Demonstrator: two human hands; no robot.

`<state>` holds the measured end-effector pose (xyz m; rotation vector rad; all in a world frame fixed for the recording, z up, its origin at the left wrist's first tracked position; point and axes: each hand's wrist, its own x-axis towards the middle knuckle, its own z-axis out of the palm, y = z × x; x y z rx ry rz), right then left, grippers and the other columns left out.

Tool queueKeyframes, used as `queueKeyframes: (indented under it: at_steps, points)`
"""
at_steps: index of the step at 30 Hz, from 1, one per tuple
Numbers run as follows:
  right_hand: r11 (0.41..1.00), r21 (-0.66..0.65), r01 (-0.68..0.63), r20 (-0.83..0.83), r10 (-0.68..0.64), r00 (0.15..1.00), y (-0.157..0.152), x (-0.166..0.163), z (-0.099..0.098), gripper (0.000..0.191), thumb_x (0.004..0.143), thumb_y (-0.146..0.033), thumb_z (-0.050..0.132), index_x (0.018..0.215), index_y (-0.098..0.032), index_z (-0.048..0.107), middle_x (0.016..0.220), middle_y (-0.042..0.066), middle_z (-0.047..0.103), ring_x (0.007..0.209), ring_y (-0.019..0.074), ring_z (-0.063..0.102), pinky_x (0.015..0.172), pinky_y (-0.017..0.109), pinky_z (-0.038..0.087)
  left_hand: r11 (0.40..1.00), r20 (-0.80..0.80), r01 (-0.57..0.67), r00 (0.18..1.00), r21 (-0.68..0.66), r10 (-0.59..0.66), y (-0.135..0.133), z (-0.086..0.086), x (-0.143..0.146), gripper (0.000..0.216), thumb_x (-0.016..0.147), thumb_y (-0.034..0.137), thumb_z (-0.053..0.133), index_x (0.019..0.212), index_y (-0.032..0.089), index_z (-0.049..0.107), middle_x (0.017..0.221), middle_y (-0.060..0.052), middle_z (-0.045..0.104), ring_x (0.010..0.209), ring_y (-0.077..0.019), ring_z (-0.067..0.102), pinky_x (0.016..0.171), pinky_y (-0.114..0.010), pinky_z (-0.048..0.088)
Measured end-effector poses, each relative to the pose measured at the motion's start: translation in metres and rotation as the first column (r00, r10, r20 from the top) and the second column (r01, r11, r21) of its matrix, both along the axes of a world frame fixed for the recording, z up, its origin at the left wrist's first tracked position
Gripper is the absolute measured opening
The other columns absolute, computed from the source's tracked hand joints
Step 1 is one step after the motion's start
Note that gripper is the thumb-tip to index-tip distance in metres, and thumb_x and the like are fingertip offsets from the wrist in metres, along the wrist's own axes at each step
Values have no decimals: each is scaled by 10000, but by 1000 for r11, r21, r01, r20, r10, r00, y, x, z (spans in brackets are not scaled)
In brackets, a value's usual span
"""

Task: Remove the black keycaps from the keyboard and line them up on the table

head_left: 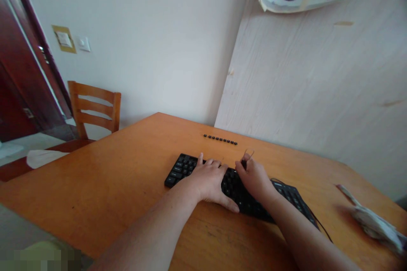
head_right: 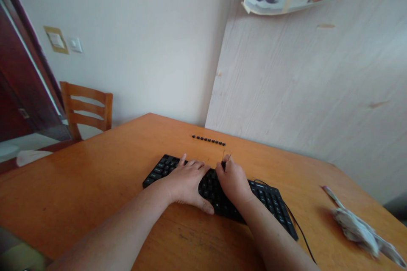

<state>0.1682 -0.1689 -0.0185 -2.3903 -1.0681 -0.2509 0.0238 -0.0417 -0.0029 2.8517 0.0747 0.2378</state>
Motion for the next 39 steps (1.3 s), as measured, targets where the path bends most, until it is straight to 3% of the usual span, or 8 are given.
queueKeyframes:
  at_steps: [4,10,21,26,39]
  points:
    - [1000,21,-7,-27,7,1000,0,3,0,127,869,-287,486,787,-192,505,626,42,598,647,201,596,565,255,315,1000,0,-4,1000,0,4,0,0,0,955,537,828,549,1269,216,510,1284,-152,557,1247,-368,427,1115,-608,19]
    - [996,85,32,-195,-14,981,-2,11,0,178,855,-332,478,763,-187,525,626,35,610,599,179,584,555,249,349,1000,-6,9,1000,10,-9,1,-2,1,969,537,834,541,1284,218,504,1306,-157,539,1258,-371,412,1110,-615,13]
    - [991,105,83,-150,-67,986,-6,7,-1,267,803,-451,574,725,-196,557,660,42,642,661,209,620,616,276,385,1000,-5,0,1000,25,0,0,-1,1,987,541,850,514,1298,216,500,1306,-150,542,1250,-360,417,1115,-594,6]
    - [994,86,72,-101,-63,993,-6,5,0,220,816,-375,544,684,-199,545,618,26,623,631,195,613,603,271,372,1000,-10,-2,1000,27,3,1,-1,1,1002,541,853,510,1320,224,480,1339,-147,522,1262,-355,407,1118,-588,9]
    - [956,263,131,-164,-89,982,-9,-2,0,172,751,-319,534,626,-203,511,561,-4,578,563,172,573,568,260,368,1000,-32,6,999,6,-6,4,-5,2,1000,548,837,525,1353,250,442,1403,-145,468,1296,-351,370,1107,-619,-20]
